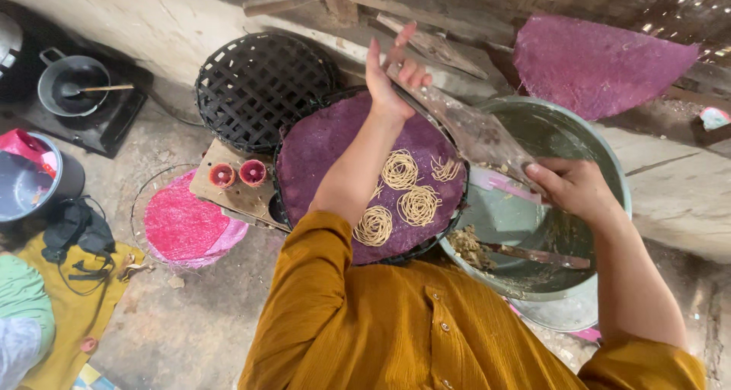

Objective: The person uses a manual noodle press to extrude dough into thin strands, forming circular nests on a purple mat. They repeatedly load dough into the press, turn the crank, and arrange the noodles. A red mat is placed over the finished noodles before continuing.

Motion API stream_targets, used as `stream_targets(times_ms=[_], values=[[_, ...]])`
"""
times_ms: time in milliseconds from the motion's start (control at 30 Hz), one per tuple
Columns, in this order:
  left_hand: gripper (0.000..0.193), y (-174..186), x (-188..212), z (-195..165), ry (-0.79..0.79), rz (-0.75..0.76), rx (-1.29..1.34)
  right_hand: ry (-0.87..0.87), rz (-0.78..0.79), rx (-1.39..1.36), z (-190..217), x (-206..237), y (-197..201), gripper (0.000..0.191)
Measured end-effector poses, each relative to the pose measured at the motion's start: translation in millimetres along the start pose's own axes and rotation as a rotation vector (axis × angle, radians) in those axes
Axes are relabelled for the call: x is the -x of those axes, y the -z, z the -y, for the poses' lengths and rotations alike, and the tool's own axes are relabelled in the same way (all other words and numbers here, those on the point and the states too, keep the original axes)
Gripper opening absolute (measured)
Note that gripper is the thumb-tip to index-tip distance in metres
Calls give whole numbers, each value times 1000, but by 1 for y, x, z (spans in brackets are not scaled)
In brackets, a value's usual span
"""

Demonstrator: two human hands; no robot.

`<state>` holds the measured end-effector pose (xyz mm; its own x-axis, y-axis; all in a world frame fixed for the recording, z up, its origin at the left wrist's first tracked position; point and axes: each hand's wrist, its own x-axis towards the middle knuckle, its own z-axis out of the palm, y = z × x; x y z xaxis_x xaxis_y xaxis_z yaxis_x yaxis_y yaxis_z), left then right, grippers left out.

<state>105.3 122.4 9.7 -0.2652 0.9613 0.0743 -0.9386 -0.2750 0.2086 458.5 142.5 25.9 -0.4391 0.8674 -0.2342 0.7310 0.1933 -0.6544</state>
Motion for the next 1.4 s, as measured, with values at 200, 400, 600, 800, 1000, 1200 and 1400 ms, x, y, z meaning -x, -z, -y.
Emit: stream_targets(times_ms=[200, 400, 600, 800, 1000, 1200, 1400], values=[[78, -1, 3, -23, -24, 39, -81, 41, 80, -133, 4, 7, -17, 42], [78, 12, 14, 2, -17, 37, -53, 7, -42, -34, -3, 21, 0, 43], [78, 1, 0, -18, -56, 55, -37, 116, -96, 55, 9, 8, -9, 43], [74, 8, 16, -25, -46, -76, -92, 124, 34, -92, 4, 14, -34, 36], [66, 29, 26, 3, 6, -110, -41, -29, 78, -118, -19, 29, -41, 40], [63, 28, 17, 30, 50, -140, -28, -41, 25, -22, -32, 36, -33, 38], [68, 14, 13, 31, 80, 137, -67, -69, 104, -358, -56, 37, -24, 37]])
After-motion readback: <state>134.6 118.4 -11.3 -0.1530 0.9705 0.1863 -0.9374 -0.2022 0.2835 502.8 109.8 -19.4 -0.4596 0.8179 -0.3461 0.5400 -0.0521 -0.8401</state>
